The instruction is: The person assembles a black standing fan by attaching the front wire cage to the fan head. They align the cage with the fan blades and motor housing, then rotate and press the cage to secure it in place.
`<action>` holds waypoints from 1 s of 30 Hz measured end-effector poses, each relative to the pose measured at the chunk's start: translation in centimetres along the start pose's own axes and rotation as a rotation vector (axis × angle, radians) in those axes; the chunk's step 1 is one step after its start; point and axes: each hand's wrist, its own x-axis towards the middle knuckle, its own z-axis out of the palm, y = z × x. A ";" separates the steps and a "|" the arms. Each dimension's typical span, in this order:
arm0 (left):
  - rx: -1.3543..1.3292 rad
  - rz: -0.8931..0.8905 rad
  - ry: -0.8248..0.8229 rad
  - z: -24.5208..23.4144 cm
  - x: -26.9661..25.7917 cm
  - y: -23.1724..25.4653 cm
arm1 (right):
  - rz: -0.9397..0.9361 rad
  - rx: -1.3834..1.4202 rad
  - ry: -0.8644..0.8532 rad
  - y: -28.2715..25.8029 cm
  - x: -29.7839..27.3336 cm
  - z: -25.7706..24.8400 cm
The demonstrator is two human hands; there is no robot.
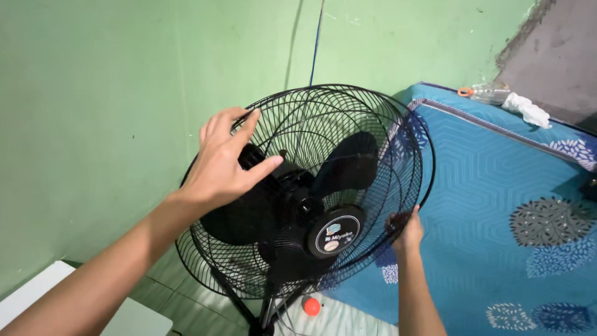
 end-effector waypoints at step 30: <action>-0.178 -0.168 -0.007 -1.6 5.7 2.3 | -1.013 -0.928 -0.308 -23.5 -7.8 27.3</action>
